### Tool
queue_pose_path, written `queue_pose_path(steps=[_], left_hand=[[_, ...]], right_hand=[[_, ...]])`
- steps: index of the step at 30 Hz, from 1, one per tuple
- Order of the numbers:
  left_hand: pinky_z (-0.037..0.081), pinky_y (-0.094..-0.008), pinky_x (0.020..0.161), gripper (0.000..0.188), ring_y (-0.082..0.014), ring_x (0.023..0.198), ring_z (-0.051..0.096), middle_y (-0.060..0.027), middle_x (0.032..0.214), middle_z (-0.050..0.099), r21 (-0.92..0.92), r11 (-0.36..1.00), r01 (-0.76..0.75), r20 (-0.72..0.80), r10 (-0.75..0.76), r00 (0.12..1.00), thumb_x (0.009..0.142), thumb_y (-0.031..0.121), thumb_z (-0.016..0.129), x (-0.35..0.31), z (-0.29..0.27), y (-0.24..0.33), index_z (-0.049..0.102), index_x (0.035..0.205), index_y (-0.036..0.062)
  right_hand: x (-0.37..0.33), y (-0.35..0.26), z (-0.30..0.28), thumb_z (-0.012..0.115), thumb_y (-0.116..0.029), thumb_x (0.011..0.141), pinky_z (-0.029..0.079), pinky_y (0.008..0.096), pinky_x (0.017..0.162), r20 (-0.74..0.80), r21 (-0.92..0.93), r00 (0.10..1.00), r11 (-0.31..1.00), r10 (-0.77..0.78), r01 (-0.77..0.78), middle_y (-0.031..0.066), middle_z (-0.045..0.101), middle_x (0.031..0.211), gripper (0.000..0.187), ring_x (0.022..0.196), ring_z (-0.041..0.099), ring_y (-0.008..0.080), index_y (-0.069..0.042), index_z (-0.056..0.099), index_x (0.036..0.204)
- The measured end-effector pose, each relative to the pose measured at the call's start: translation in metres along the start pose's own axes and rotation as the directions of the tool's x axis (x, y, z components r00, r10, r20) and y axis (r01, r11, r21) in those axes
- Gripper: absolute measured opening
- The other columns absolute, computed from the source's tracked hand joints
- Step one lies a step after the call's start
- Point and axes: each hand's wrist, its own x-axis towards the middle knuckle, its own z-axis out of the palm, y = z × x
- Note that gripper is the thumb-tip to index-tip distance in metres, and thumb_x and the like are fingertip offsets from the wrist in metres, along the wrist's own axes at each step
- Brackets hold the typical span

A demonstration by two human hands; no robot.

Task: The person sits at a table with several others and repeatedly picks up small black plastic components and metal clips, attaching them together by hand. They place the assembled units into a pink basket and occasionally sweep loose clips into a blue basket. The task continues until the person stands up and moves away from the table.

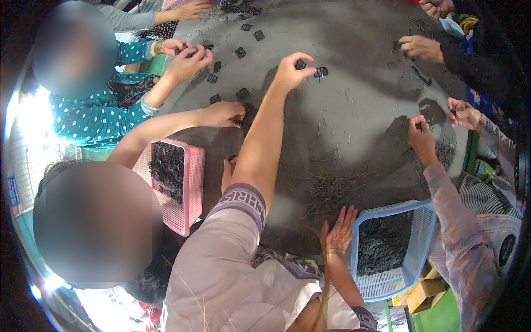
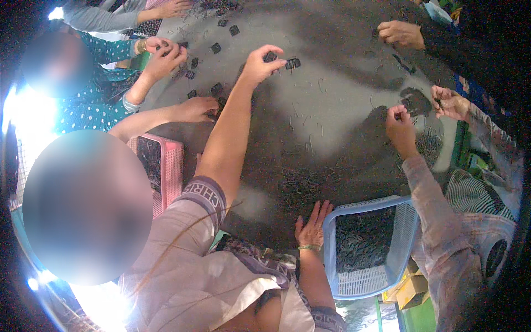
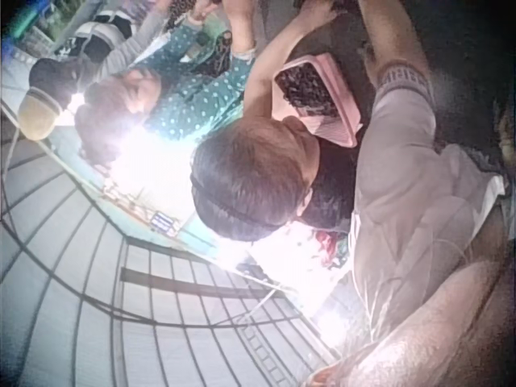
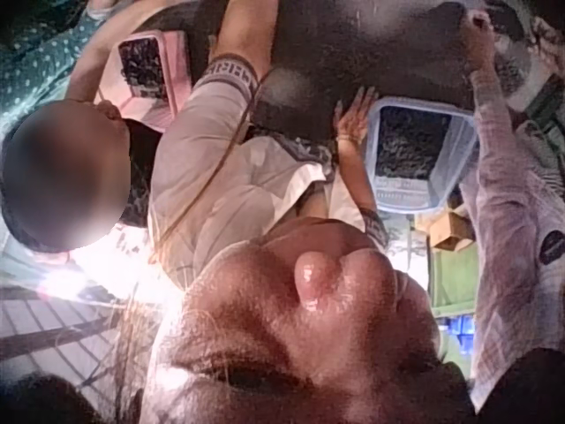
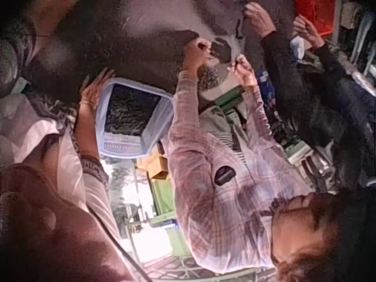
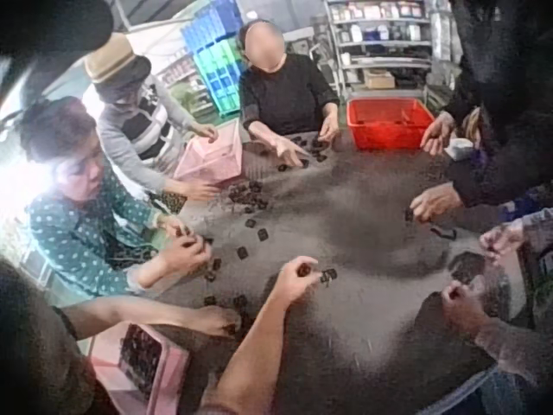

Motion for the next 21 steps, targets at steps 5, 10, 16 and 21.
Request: queue_pose_path(steps=[5,10,16,21], left_hand=[[0.048,-0.0363,0.074,0.022,-0.0270,0.083,0.063,-0.0080,0.091,0.068,0.586,0.805,0.090,0.015,-0.122,0.992,0.073,0.019,0.071,-0.006,0.022,0.022,0.070,0.094,0.0163],[0.048,-0.0317,0.072,0.020,-0.0225,0.079,0.062,-0.0089,0.086,0.068,0.315,0.949,0.011,0.065,-0.033,0.997,0.071,0.018,0.072,-0.029,0.020,0.037,0.071,0.088,0.0087],[0.045,-0.0289,0.059,0.015,-0.0159,0.062,0.058,-0.0060,0.068,0.063,0.184,0.978,-0.095,-0.075,0.110,0.991,0.070,0.015,0.072,-0.054,0.007,0.029,0.071,0.081,0.0051],[0.038,-0.0247,0.045,0.013,-0.0093,0.050,0.051,-0.0023,0.065,0.058,-0.250,0.910,0.329,0.085,-0.318,0.944,0.077,0.012,0.071,-0.069,0.001,0.038,0.067,0.083,0.0013]], right_hand=[[0.001,-0.003,0.000,0.055,-0.032,0.082,0.016,0.0570,0.110,0.028,0.008,0.999,1.000,0.030,-0.030,0.0247,0.019,0.148,0.073,0.136,0.018,0.0448,0.003,0.027,0.139],[-0.001,-0.001,0.000,0.055,-0.032,0.082,0.016,0.0567,0.110,0.015,0.005,0.999,0.999,0.042,-0.042,0.0248,0.020,0.148,0.072,0.136,0.019,0.0436,0.003,0.028,0.139],[0.006,-0.009,-0.007,0.056,-0.029,0.083,0.018,0.0543,0.110,0.052,0.001,0.997,0.998,0.060,-0.060,0.0245,0.020,0.148,0.070,0.136,0.019,0.0425,0.003,0.029,0.139],[0.007,-0.008,-0.008,0.057,-0.028,0.083,0.020,0.0526,0.111,0.035,-0.025,0.998,0.999,0.049,-0.048,0.0240,0.020,0.148,0.069,0.136,0.020,0.0421,0.003,0.029,0.138]])
